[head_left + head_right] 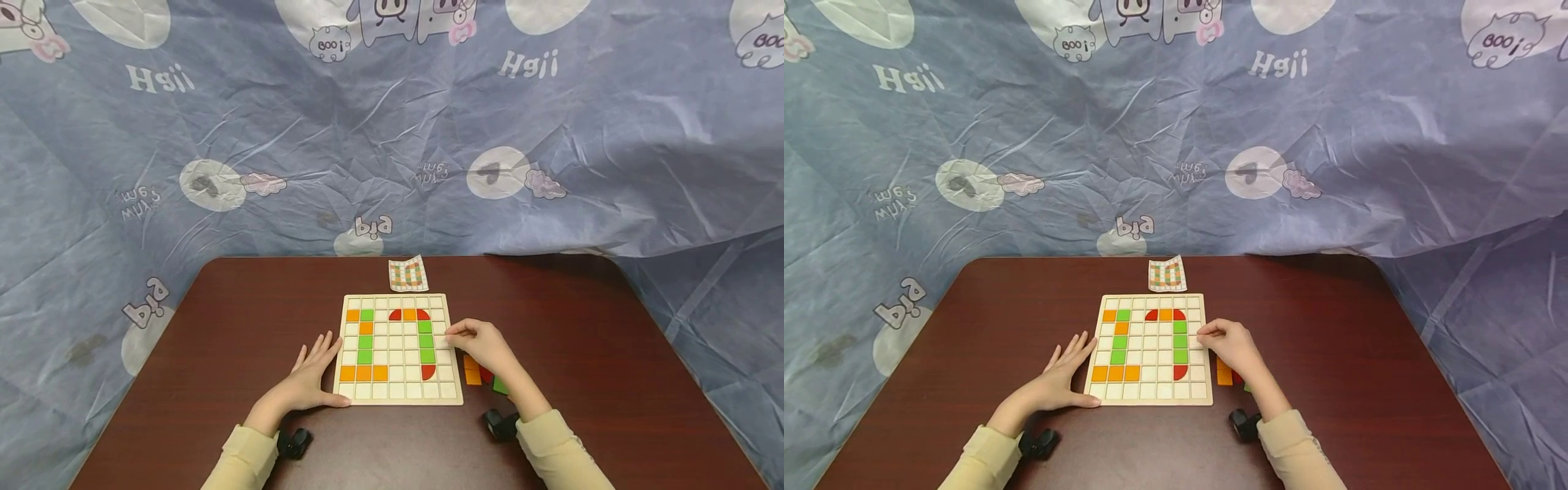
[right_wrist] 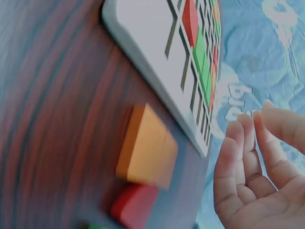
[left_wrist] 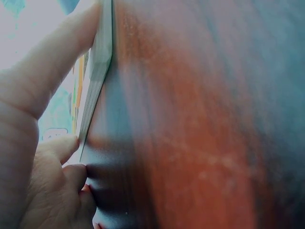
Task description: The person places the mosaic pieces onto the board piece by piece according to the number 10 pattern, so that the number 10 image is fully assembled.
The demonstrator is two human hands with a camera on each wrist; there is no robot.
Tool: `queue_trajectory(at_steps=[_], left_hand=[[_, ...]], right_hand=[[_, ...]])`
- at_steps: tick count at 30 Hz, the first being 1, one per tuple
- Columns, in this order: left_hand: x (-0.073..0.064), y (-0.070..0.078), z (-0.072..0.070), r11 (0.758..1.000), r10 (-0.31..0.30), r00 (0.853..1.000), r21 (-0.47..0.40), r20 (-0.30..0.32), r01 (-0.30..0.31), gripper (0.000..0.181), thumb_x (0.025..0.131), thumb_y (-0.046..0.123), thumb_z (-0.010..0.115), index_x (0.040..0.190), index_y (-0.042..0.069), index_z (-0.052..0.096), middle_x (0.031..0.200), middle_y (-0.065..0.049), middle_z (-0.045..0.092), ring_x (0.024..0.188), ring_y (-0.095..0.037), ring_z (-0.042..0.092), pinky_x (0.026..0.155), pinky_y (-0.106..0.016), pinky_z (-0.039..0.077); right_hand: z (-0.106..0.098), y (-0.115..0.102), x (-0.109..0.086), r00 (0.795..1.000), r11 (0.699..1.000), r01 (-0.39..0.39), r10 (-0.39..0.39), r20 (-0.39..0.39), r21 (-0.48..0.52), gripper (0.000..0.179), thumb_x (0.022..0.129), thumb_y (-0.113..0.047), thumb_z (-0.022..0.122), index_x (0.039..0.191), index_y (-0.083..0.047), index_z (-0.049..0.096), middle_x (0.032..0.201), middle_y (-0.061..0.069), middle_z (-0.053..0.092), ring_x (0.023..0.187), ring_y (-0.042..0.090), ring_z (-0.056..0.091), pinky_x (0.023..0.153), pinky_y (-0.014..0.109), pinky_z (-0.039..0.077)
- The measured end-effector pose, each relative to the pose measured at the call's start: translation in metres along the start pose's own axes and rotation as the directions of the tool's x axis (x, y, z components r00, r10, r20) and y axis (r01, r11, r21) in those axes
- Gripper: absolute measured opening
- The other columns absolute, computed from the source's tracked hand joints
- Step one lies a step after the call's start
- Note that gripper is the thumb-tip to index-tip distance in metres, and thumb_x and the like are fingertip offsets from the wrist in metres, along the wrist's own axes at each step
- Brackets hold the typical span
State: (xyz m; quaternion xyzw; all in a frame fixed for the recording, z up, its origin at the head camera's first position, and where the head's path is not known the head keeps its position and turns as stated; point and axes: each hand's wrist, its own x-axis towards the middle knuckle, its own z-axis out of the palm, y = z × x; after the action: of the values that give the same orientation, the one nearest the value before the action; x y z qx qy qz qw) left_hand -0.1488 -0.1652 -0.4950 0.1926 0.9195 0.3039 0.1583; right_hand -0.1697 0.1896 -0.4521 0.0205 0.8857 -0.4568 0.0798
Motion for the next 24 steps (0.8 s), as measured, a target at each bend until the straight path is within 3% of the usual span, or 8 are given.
queue_trajectory(at_steps=[9, 19, 24], left_hand=[[0.0, 0.0, 0.0, 1.0, -0.001, 1.0, -0.008, -0.001, 0.001, 0.118, 0.072, 0.046, 0.086, 0.158, 0.007, 0.017, 0.166, -0.019, 0.003, 0.153, -0.039, -0.001, 0.119, -0.063, -0.004], [-0.001, 0.0, 0.0, 1.0, 0.001, 1.0, -0.009, -0.003, -0.001, 0.118, 0.071, 0.045, 0.086, 0.158, 0.007, 0.017, 0.166, -0.018, 0.004, 0.153, -0.038, -0.001, 0.119, -0.063, -0.004], [-0.001, 0.0, 0.0, 1.0, 0.003, 1.0, -0.022, 0.001, -0.003, 0.117, 0.072, 0.044, 0.087, 0.158, 0.007, 0.018, 0.166, -0.018, 0.003, 0.153, -0.038, -0.001, 0.119, -0.063, -0.004]], right_hand=[[-0.021, 0.02, -0.004, 1.0, 1.0, -0.01, 0.01, 0.013, 0.02, 0.022, 0.091, -0.018, 0.07, 0.108, -0.004, 0.072, 0.101, 0.008, 0.074, 0.088, 0.019, 0.067, 0.08, 0.035, 0.057], [-0.025, 0.037, -0.013, 0.998, 0.997, -0.002, -0.003, 0.067, 0.079, 0.032, 0.086, -0.014, 0.076, 0.112, 0.003, 0.069, 0.109, 0.018, 0.073, 0.089, 0.021, 0.072, 0.077, 0.028, 0.058], [-0.025, 0.042, -0.014, 0.997, 1.0, 0.008, -0.009, 0.071, 0.022, 0.033, 0.083, -0.015, 0.079, 0.11, 0.002, 0.069, 0.11, 0.018, 0.072, 0.092, 0.022, 0.07, 0.079, 0.031, 0.058]])
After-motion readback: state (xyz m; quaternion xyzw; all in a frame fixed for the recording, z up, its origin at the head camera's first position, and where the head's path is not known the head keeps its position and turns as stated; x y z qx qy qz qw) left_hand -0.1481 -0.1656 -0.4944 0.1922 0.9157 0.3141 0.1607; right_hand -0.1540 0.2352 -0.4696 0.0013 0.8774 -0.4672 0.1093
